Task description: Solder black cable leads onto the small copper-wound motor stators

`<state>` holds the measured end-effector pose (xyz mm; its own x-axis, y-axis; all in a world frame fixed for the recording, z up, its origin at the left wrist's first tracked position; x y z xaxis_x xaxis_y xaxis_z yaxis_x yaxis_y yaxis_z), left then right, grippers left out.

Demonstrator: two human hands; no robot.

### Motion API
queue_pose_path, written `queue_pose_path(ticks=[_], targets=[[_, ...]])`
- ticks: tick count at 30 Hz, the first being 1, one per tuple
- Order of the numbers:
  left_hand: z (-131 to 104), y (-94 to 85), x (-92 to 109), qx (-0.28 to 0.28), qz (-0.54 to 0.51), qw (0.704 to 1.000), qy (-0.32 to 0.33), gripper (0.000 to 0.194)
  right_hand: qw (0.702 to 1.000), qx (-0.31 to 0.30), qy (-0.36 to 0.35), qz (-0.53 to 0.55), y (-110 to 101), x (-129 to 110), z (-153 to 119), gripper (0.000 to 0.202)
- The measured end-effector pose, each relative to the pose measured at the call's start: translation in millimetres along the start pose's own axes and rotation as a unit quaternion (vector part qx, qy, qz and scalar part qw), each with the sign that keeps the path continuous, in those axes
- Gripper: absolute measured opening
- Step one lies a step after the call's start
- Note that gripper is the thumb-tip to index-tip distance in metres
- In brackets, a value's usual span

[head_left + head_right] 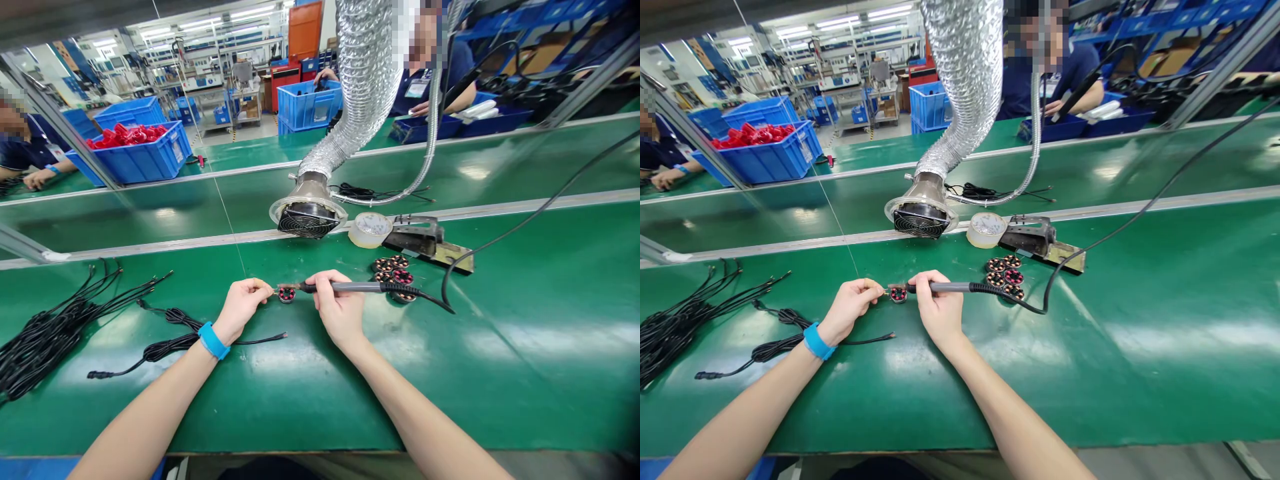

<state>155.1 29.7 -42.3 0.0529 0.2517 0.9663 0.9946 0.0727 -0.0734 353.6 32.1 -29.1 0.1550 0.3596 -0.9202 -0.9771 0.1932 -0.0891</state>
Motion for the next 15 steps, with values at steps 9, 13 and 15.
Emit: queue_pose_path(ticks=[9,13,15], targets=[[-0.9,-0.3,1.3,0.004,-0.002,1.000,0.001,0.021,1.000,0.005,0.002,-0.001,-0.3,-2.2,0.6,0.033],[-1.2,-0.3,1.8,0.005,-0.001,1.000,0.003,0.021,1.000,0.006,0.002,-0.002,-0.2,-2.5,0.9,0.033],[-1.3,0.0,2.2,0.004,0.000,1.000,0.004,0.022,1.000,0.006,0.002,-0.004,-0.2,-2.5,1.2,0.033]])
Point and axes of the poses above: each hand's wrist, its own z-axis towards the middle knuckle, its own y-axis out of the palm, x = y × z, the point moved 5 cm from there along z, towards the middle knuckle, and after that the axes turned 5 degrees about -z, right-handed, at the moved point
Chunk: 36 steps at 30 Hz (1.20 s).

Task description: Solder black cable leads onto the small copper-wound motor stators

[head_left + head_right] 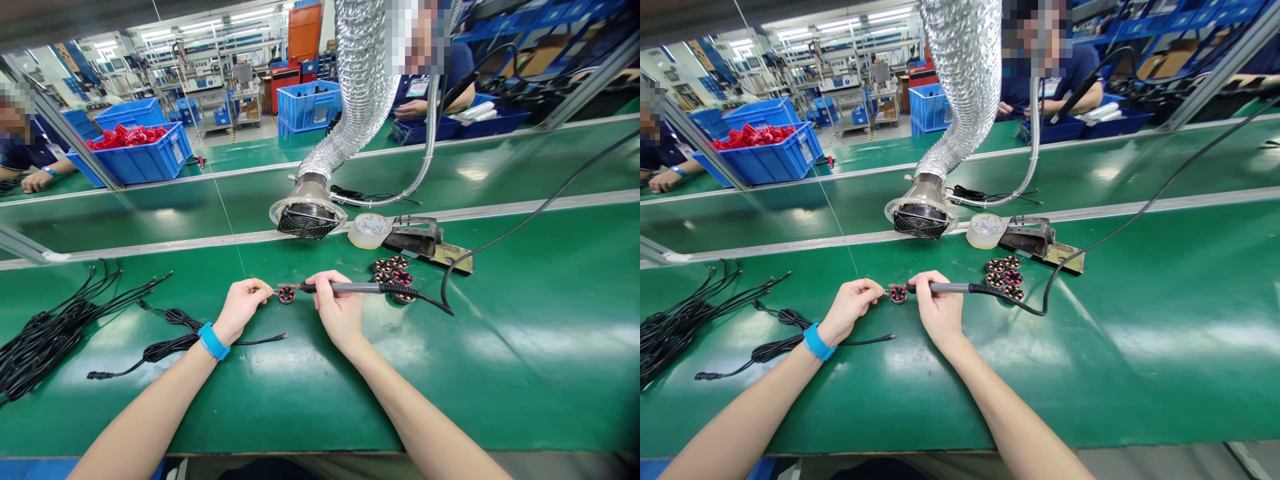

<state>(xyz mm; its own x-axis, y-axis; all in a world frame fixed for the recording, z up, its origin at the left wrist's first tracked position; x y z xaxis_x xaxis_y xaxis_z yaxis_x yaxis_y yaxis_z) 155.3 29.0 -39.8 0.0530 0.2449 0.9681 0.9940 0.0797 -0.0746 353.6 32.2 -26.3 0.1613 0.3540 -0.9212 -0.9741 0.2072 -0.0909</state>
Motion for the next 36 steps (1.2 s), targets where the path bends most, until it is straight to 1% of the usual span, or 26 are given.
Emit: queue_pose_path(ticks=[8,13,16,18,20,23,25,27,30,33,36], targets=[[0,0.5,0,-0.007,-0.003,1.000,0.001,0.022,1.000,-0.012,0.000,-0.002,3,2,0,0.034],[1,1.1,-2,-0.011,0.003,1.000,0.008,0.021,0.999,-0.045,-0.002,-0.019,9,-1,0,0.032],[1,1.9,-3,-0.021,0.027,0.999,0.040,0.021,0.997,-0.065,-0.017,-0.034,13,-3,0,0.027],[1,2.5,-4,-0.031,0.039,0.996,0.068,0.022,0.995,-0.084,-0.046,-0.041,15,-5,0,0.021],[0,2.8,-5,-0.042,0.042,0.994,0.087,0.023,0.989,-0.117,-0.078,-0.042,20,-6,-1,0.018],[0,3.0,-6,-0.049,0.049,0.993,0.100,0.023,0.979,-0.165,-0.116,-0.029,27,-4,-3,0.031],[0,3.1,-6,-0.048,0.058,0.991,0.106,0.023,0.974,-0.184,-0.132,-0.023,31,-2,-4,0.040],[0,3.4,-5,-0.047,0.070,0.990,0.114,0.024,0.969,-0.199,-0.145,-0.025,35,-1,-6,0.043],[-1,3.8,-3,-0.053,0.090,0.987,0.125,0.024,0.964,-0.204,-0.164,-0.039,39,-2,-7,0.042],[-2,3.4,1,-0.063,0.112,0.983,0.130,0.026,0.964,-0.192,-0.177,-0.053,39,-3,-7,0.041],[-3,2.8,5,-0.073,0.131,0.981,0.122,0.030,0.964,-0.184,-0.181,-0.058,39,-3,-7,0.041]])
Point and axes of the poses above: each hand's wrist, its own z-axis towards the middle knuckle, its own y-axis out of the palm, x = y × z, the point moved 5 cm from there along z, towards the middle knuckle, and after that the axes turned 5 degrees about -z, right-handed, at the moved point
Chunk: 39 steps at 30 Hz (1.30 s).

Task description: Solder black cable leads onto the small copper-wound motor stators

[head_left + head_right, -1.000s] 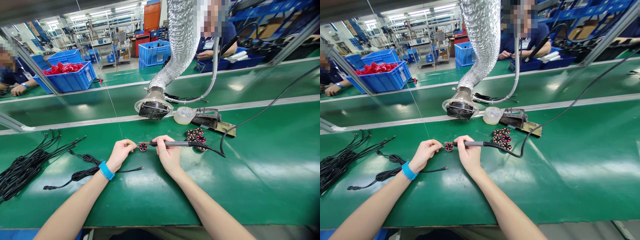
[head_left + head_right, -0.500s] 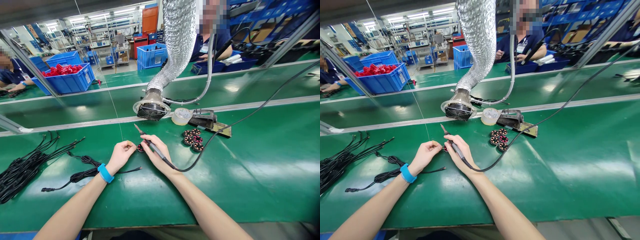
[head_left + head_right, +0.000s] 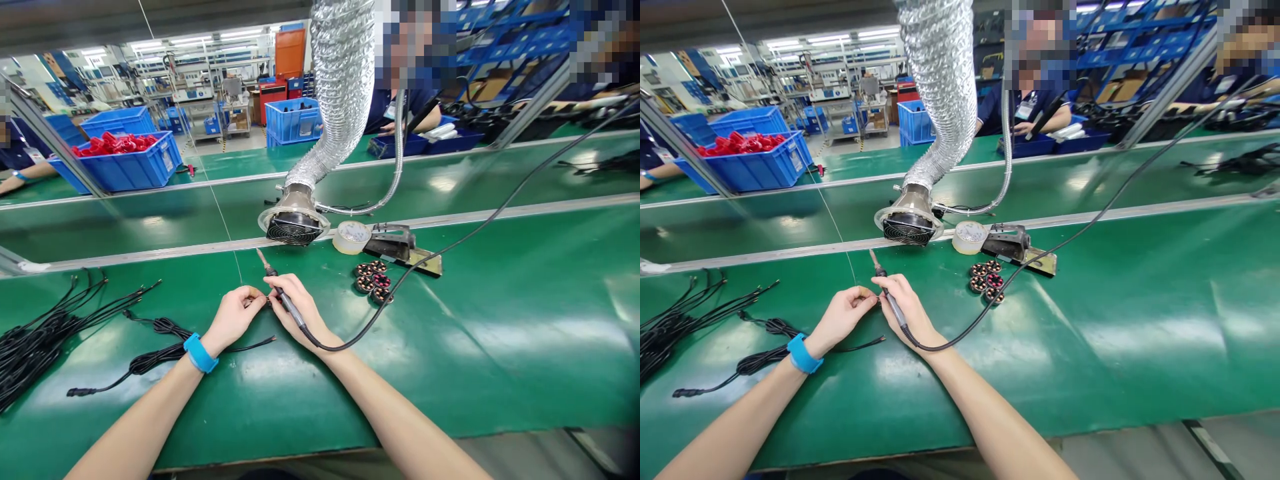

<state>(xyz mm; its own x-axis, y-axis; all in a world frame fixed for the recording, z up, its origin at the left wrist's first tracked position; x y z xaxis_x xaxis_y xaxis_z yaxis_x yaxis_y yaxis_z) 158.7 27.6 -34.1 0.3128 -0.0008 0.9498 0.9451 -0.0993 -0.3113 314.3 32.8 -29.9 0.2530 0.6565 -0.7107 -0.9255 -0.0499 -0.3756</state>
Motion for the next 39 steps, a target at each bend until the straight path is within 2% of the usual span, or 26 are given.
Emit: queue_pose_path(ticks=[9,16,21,25,28,39], targets=[[-1,5.2,-4,-0.040,-0.051,0.993,-0.096,0.039,0.999,-0.008,-0.017,-0.028,3,2,-4,0.041],[-1,3.9,-7,-0.011,-0.088,0.988,-0.123,0.032,0.997,-0.023,-0.040,-0.060,4,0,-7,0.039],[1,0.2,-6,0.003,-0.079,0.989,-0.124,0.028,0.998,0.044,-0.009,-0.048,-14,-7,-2,0.029],[1,-1.2,-7,0.007,-0.071,0.990,-0.124,0.026,0.987,0.142,0.044,-0.057,-34,-8,-2,0.012],[0,-1.1,-8,0.007,-0.062,0.989,-0.133,0.025,0.979,0.189,0.057,-0.047,-43,-9,-6,0.018],[-1,-0.4,-8,0.002,-0.051,0.989,-0.139,0.021,0.986,0.162,0.037,-0.004,-40,-16,-10,0.023]])
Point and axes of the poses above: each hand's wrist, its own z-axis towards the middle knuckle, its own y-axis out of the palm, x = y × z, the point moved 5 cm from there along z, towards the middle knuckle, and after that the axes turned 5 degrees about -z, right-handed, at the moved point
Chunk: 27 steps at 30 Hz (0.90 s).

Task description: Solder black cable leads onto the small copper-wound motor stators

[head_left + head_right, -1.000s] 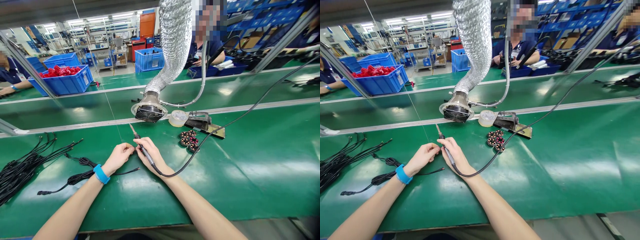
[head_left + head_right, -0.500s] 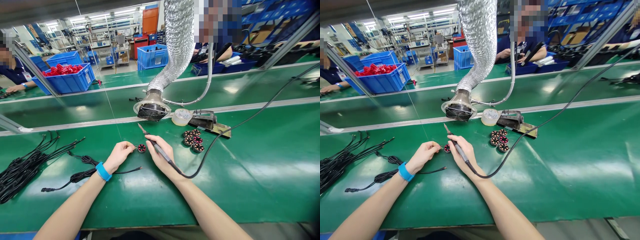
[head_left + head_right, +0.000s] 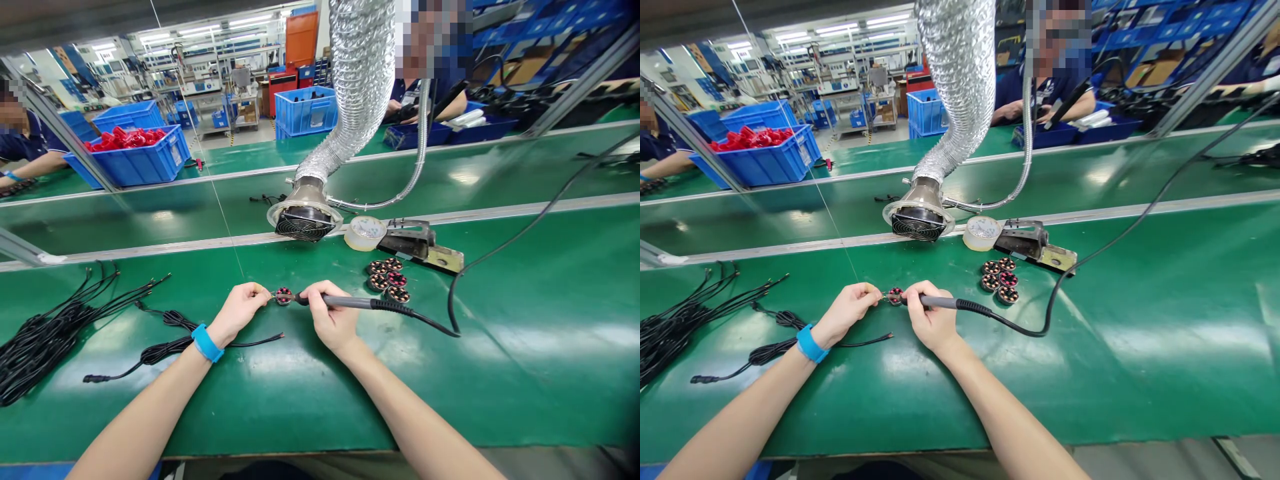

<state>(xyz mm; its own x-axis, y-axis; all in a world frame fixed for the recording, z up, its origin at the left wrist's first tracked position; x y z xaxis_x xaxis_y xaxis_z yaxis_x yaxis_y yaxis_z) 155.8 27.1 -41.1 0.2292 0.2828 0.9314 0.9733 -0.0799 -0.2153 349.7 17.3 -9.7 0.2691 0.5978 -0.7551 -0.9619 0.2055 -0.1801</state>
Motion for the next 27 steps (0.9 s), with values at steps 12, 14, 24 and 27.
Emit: queue_pose_path(ticks=[12,14,24,27], targets=[[0.6,-0.1,0.4,-0.001,0.001,1.000,0.006,0.023,1.000,-0.018,-0.007,-0.002,3.0,-0.1,-0.8,0.022],[0.4,-0.3,0.3,0.000,0.001,1.000,0.007,0.024,1.000,-0.020,-0.005,-0.004,3.2,-0.5,-0.5,0.023],[1.1,-0.9,-0.7,0.005,-0.005,1.000,0.007,0.024,1.000,0.010,0.019,-0.007,-2.0,1.7,0.5,0.025],[0.7,-0.8,-0.2,0.005,-0.006,1.000,0.008,0.022,1.000,0.015,0.012,-0.007,-2.3,1.4,0.4,0.024]])
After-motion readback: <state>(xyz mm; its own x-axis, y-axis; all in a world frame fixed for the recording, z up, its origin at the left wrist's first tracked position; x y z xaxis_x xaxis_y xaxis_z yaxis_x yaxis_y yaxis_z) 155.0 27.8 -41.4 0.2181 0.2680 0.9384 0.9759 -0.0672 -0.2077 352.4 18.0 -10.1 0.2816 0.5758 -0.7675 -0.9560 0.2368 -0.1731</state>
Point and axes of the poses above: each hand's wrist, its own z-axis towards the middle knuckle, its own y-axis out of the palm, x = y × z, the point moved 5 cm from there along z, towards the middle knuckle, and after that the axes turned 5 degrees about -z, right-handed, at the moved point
